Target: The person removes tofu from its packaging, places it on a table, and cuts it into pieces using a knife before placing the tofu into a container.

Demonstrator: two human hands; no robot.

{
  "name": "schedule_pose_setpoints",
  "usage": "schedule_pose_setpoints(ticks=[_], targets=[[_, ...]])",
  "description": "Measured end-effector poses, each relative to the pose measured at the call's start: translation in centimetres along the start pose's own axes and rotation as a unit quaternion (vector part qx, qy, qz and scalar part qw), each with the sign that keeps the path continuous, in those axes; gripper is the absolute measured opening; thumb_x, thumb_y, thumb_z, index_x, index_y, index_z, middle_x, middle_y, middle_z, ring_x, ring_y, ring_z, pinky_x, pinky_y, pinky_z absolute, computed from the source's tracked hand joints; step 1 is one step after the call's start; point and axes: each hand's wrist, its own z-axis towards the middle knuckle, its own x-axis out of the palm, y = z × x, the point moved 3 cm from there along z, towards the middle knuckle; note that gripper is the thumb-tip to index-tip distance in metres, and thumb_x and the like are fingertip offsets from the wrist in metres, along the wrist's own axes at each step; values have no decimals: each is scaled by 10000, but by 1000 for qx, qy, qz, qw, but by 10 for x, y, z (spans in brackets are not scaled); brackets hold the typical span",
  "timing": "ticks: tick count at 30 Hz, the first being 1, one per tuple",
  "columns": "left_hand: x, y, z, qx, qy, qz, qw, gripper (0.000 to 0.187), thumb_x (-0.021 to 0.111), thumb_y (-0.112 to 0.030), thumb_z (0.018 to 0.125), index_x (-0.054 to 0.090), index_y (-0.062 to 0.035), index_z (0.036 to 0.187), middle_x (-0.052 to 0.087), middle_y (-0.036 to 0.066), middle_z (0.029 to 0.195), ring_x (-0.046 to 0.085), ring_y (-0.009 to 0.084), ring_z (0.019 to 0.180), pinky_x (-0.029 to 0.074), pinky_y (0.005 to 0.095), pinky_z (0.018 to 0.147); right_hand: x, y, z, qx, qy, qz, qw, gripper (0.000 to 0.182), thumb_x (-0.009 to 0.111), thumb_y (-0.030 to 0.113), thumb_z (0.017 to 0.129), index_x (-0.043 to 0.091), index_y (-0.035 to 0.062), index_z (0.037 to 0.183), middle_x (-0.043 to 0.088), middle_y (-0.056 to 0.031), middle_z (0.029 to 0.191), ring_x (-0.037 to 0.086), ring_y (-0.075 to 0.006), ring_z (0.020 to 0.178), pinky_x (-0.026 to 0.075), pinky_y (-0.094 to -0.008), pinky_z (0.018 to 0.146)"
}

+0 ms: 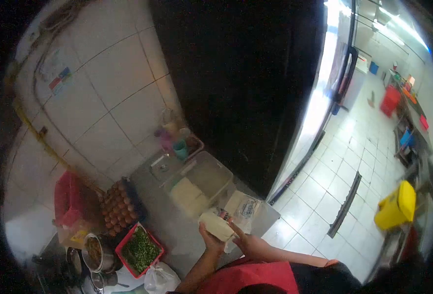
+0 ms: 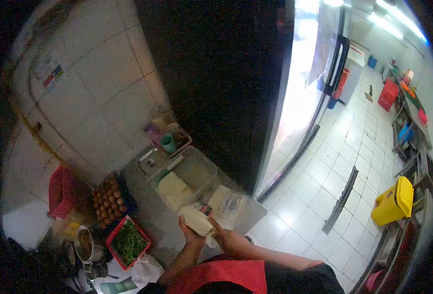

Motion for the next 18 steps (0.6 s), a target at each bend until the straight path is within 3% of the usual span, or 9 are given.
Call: schedule_pose_setpoints(ticks=[1,4,8,10,11,13,15,17,18], targets=[[7,0,1,-16,-2,-64,998,678,362,-632,801,369,-101,1222,441,195,1236,481,370,1050,377,477,926,-2,0,-1,-22,-13,7,1000,623,436,240,907,51,150,1388,564,-316,720,572,-459,706,426,-507,626],[29,-2,2,-48,19,-44,998,681,374,-647,786,414,-102,1191,468,183,1191,489,375,1030,381,499,914,-4,-2,1,-80,-32,52,995,655,437,263,909,11,145,1392,562,-311,703,570,-477,732,435,-500,646],[13,8,27,-106,10,-46,993,711,375,-669,769,438,-85,1170,492,170,1141,520,342,974,431,492,850,-23,11,-8,-82,-1,73,994,691,414,282,919,-65,112,1387,588,-295,771,572,-466,788,439,-475,691],[3,6,57,-126,131,-104,978,682,437,-636,767,435,-81,1165,507,148,1091,526,294,954,471,468,767,-29,4,-11,-133,-44,130,982,685,412,266,923,-65,104,1388,585,-306,858,572,-450,844,427,-470,736],[12,-4,63,-131,132,-102,977,682,437,-636,767,435,-81,1165,507,148,1091,526,294,954,471,468,767,-35,-1,-15,-131,-49,132,981,685,412,266,923,-65,104,1388,585,-306,858,572,-450,844,427,-470,736],[22,-28,89,-103,-88,162,978,654,520,-580,761,429,-85,1178,513,144,1067,546,260,899,481,415,721,-51,-12,-29,-122,-103,132,978,666,398,242,929,-59,101,1392,594,-261,882,579,-407,836,420,-450,760],[55,-53,120,-69,-137,380,912,662,600,-515,739,408,-76,1196,519,142,1028,557,273,868,470,401,737,-64,-27,-40,-89,-120,147,978,659,393,232,930,-56,100,1394,589,-208,834,570,-359,780,426,-424,739],[31,-63,175,23,-9,498,867,904,683,-453,702,183,-101,1368,379,168,1291,401,341,1157,401,477,912,-71,-49,-53,-26,-117,217,969,641,369,247,935,-47,98,1399,512,-86,691,496,-219,640,425,-344,663],[15,-64,203,21,-7,499,867,904,683,-453,702,183,-101,1368,379,168,1291,401,341,1157,401,477,912,-69,-65,-57,-24,-119,218,968,641,369,247,935,-47,98,1399,512,-86,691,496,-219,640,425,-344,663]])
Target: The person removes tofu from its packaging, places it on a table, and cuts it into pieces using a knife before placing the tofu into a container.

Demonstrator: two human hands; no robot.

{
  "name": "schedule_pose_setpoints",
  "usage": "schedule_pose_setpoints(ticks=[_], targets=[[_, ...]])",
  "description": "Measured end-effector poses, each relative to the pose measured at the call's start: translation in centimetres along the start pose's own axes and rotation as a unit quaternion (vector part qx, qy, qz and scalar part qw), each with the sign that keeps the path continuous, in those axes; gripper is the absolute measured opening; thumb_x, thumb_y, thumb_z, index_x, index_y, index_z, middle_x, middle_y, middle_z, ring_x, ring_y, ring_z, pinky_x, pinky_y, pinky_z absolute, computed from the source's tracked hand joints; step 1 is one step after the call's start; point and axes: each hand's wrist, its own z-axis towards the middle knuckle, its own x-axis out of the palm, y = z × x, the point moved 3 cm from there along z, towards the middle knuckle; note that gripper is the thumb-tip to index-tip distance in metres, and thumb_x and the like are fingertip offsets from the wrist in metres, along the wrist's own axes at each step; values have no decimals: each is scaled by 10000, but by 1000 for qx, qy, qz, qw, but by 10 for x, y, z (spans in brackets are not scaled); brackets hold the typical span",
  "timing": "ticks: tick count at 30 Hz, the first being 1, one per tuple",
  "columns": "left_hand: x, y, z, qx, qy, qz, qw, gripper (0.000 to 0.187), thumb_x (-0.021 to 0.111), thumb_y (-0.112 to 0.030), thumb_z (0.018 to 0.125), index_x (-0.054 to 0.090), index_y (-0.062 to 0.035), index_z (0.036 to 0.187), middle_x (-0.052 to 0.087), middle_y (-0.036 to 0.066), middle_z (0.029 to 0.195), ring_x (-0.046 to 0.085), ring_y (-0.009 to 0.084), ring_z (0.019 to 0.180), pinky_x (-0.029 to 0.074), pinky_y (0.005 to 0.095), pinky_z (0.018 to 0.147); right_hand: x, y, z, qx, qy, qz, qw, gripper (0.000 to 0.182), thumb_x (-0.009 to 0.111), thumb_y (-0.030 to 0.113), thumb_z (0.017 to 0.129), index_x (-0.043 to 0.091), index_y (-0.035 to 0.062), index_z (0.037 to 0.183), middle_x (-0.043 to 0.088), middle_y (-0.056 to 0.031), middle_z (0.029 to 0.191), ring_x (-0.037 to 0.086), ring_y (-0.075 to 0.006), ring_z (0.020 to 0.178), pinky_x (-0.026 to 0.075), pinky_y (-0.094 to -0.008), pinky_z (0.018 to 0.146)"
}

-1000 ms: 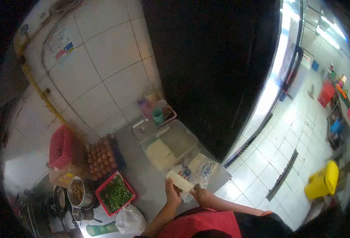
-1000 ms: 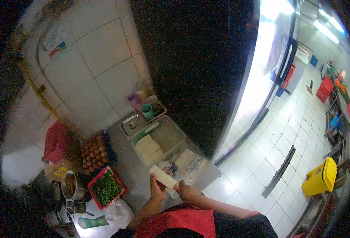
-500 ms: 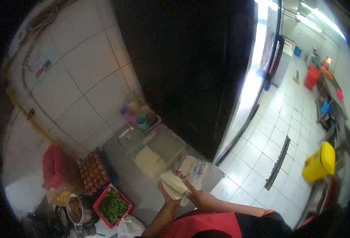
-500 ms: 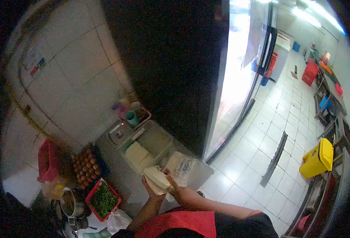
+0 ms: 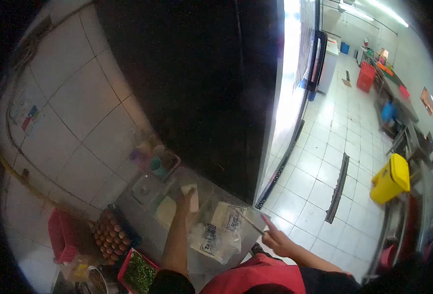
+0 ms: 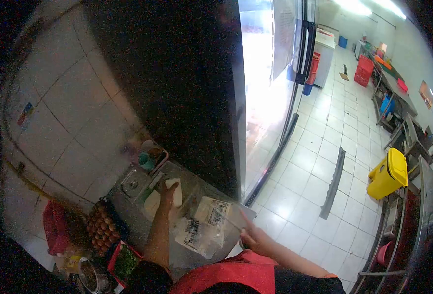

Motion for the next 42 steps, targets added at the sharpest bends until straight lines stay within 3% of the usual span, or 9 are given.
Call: schedule_pose_setpoints(ticks=[2,8,11,17,21,23,25,28,42], targets=[[-5,17,38,-173,2,235,957,910,709,-388,706,168,-112,1384,302,160,1364,366,334,1203,382,447,950,-10,-33,-7,-15,-41,17,999,637,351,312,935,-24,92,1400,474,-67,649,461,-170,596,409,-309,611],[23,30,55,-18,200,530,824,858,648,-424,758,148,-123,1387,214,173,1405,341,327,1230,390,412,957,-32,-43,-28,12,-71,8,997,714,325,474,914,8,48,1392,458,-66,645,447,-175,588,405,-302,604],[68,-56,-18,-95,100,482,865,832,527,-544,772,204,-55,1363,333,238,1333,371,367,1211,325,410,997,-37,-47,-26,16,-85,15,996,681,331,424,926,13,40,1390,457,-70,640,453,-179,589,408,-300,608],[42,24,29,-50,129,536,832,802,422,-585,813,141,-103,1389,226,197,1396,278,360,1260,236,455,1028,-33,-47,-6,-35,-107,26,993,639,367,392,926,73,78,1399,373,16,588,339,-96,515,319,-246,493],[46,4,-6,-9,79,603,794,824,432,-607,808,96,-150,1405,150,164,1431,188,361,1295,139,498,1055,-32,-63,7,-30,-102,-21,994,389,387,353,922,462,26,1121,417,3,573,393,-104,521,348,-261,496],[70,-23,-56,201,187,556,784,896,528,-601,751,103,-155,1402,95,154,1447,121,363,1314,76,534,1050,-31,-64,14,-27,-85,-4,996,358,400,333,919,544,11,981,429,-3,569,410,-108,523,362,-267,501],[88,-27,-122,246,207,606,727,913,626,-574,675,214,-158,1375,168,160,1419,182,382,1284,115,565,1020,-32,-60,21,65,-87,-84,991,299,458,270,889,548,-10,947,575,-224,798,567,-319,736,439,-391,676],[75,-2,-168,165,161,676,700,828,654,-508,680,271,-221,1355,181,143,1389,242,381,1249,75,598,1010,-28,-70,35,27,-74,-145,986,283,519,251,861,537,-18,947,572,-236,807,563,-342,740,439,-397,679],[-70,81,-186,136,-234,230,935,168,566,-43,730,602,-6,890,582,123,884,570,231,807,459,311,709,69,-109,104,-140,54,-390,909,318,655,229,728,548,8,929,523,-203,956,526,-359,879,447,-409,744]])
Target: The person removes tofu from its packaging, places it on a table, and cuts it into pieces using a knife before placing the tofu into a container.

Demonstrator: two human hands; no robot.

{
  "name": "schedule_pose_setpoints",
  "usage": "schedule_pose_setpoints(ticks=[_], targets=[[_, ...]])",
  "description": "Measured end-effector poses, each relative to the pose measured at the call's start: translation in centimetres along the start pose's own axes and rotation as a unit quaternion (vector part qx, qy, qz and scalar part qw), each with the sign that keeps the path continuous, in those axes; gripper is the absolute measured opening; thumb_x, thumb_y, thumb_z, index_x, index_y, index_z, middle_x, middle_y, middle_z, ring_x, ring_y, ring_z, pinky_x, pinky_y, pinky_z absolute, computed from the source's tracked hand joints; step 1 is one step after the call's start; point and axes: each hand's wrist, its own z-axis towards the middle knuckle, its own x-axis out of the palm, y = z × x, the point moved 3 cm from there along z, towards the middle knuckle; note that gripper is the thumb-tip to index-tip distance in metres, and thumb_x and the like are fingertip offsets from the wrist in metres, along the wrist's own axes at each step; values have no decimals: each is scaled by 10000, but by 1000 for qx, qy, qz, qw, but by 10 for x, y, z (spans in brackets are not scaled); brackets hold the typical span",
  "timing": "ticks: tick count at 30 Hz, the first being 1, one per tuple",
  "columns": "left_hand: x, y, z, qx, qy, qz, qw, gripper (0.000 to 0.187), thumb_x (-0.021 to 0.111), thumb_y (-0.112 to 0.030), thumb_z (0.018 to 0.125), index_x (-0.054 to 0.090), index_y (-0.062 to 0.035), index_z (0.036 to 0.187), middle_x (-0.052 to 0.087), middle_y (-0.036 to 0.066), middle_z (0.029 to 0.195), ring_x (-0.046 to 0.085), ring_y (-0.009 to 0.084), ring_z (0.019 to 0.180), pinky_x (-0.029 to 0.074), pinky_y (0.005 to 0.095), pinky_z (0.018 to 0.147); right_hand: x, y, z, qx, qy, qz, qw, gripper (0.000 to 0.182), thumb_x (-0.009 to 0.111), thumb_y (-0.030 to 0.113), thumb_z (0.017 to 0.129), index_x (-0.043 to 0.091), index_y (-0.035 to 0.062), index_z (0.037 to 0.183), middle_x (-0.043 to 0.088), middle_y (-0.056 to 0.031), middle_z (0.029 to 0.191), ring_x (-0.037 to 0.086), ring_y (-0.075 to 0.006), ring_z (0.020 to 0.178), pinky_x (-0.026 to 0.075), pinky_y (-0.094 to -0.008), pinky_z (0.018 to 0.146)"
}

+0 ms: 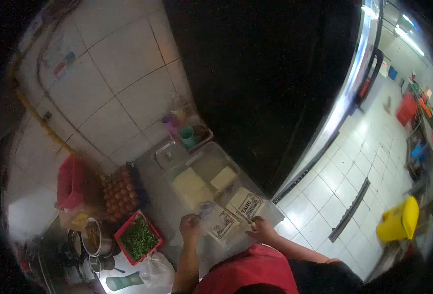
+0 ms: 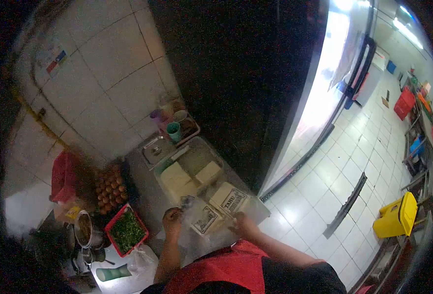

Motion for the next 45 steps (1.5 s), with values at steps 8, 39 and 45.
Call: schedule_pose_setpoints(ticks=[8,39,45], targets=[[-73,55,-32,-172,-153,-147,962,226,570,-71,743,575,-26,965,552,51,853,525,150,745,428,292,636,25,18,26,81,-76,150,982,299,600,171,763,529,21,1010,550,-216,912,548,-388,869,441,-439,770],[-76,93,-106,-211,-85,-103,968,235,504,-197,848,562,-5,969,566,140,989,510,285,963,388,387,856,-29,91,113,-18,-20,118,993,347,471,309,874,523,-15,985,580,-231,895,553,-399,841,436,-455,740],[5,6,-57,-4,-24,13,1000,259,637,-99,755,561,-23,990,573,65,952,549,176,821,447,297,780,-130,103,64,-21,-7,187,982,347,536,320,842,529,6,990,570,-247,879,569,-385,820,449,-443,718]])
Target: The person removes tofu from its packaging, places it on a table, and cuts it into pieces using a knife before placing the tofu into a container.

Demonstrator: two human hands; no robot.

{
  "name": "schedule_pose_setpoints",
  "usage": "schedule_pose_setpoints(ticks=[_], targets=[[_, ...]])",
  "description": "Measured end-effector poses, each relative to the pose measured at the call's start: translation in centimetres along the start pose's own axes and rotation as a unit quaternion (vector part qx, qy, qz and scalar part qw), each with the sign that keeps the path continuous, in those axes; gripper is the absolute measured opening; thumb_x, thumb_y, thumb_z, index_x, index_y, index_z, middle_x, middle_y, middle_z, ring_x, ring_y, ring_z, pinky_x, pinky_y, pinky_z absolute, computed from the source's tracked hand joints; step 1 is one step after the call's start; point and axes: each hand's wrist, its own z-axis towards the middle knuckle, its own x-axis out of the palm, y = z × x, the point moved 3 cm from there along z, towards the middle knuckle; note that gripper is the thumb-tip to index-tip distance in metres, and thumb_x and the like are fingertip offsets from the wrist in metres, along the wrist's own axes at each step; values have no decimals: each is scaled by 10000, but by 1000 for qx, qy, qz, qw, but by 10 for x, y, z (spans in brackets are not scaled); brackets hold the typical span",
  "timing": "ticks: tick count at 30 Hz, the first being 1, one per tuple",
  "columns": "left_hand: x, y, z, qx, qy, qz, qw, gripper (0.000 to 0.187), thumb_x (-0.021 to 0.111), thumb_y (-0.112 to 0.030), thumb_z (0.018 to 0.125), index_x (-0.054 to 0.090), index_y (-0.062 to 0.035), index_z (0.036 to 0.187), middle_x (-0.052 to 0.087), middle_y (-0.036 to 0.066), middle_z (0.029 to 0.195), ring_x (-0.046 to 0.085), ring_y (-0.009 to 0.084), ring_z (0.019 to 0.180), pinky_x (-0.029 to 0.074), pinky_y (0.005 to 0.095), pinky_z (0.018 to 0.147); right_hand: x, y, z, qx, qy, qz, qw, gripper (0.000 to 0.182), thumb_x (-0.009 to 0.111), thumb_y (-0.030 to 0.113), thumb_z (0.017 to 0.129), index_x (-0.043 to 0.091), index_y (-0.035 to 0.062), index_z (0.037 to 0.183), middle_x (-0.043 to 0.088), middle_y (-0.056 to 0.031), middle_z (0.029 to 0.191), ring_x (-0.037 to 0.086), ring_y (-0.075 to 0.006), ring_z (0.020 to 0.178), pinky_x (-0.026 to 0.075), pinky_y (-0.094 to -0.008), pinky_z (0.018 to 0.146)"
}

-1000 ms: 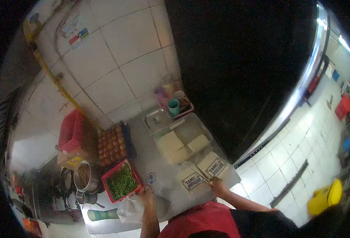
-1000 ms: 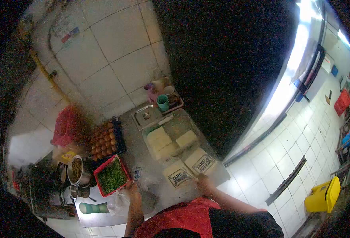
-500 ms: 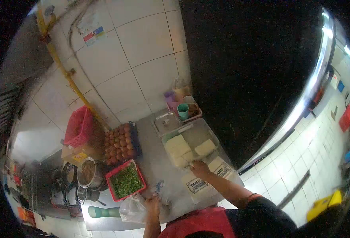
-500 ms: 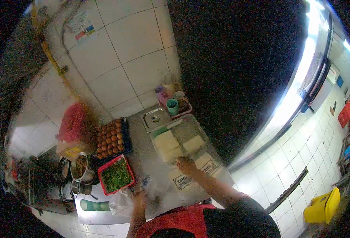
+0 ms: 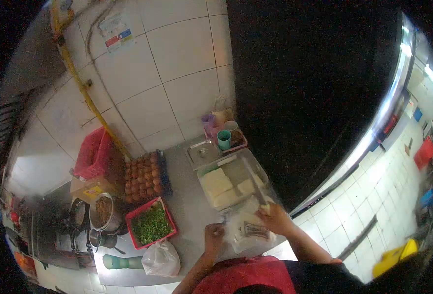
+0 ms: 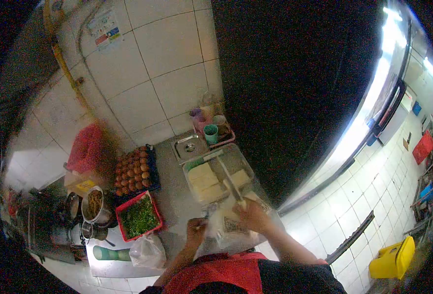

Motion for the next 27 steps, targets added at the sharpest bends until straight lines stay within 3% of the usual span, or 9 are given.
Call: schedule_pose_setpoints(ticks=[3,7,9,11,12,14,17,22,27], targets=[[64,-12,18,-134,143,-160,967,363,642,-139,772,520,-35,1098,548,69,1023,529,165,874,432,291,794,-19,-7,-13,-85,-13,-156,984,308,598,280,814,545,6,946,573,-231,916,585,-338,824,462,-412,688],[88,-17,33,-237,309,-250,886,344,545,-232,843,523,-40,1127,475,134,1211,449,259,1106,376,366,879,-46,18,-3,83,-39,87,992,311,607,282,814,553,4,945,593,-209,828,591,-290,790,469,-370,688],[70,-47,42,-157,337,-163,914,389,489,-316,869,495,-44,1146,502,99,1155,469,249,1059,368,364,884,-43,15,7,27,-72,30,997,203,604,130,819,477,21,703,472,8,621,414,-94,603,376,-280,549],[29,-95,51,198,26,194,960,444,454,-406,875,500,-49,1135,549,75,988,494,206,961,394,337,838,-37,11,14,25,-53,57,997,212,596,200,828,514,16,764,515,-43,645,450,-113,613,401,-295,562],[25,-106,55,202,28,193,960,444,454,-406,875,500,-49,1135,549,75,988,494,206,961,394,337,838,-33,8,19,20,-30,84,996,263,589,270,836,552,10,824,558,-95,669,486,-133,623,426,-310,574],[23,-106,65,-153,81,-291,941,498,478,-477,847,514,-42,1089,526,70,924,504,162,838,466,317,663,-21,-5,28,8,-33,102,994,249,587,267,838,554,21,826,556,-91,662,486,-130,627,426,-309,576],[22,-128,72,-226,188,-210,932,530,537,-507,807,511,-54,1080,527,72,863,505,125,695,446,270,459,12,-69,47,-56,17,202,978,149,588,177,830,538,37,833,544,-42,722,466,-112,670,412,-283,601],[49,-123,70,-163,96,-108,976,377,616,-334,797,511,-54,1026,515,88,846,519,158,632,450,308,415,17,-88,30,34,73,57,995,135,594,139,822,514,32,842,530,-26,777,445,-111,711,408,-274,645],[56,-109,80,-111,170,-85,975,144,532,-81,847,518,-55,988,495,132,965,549,213,688,537,374,526,-6,-59,10,-9,-60,-16,998,382,565,370,809,571,19,958,597,-215,855,575,-333,764,448,-404,676]])
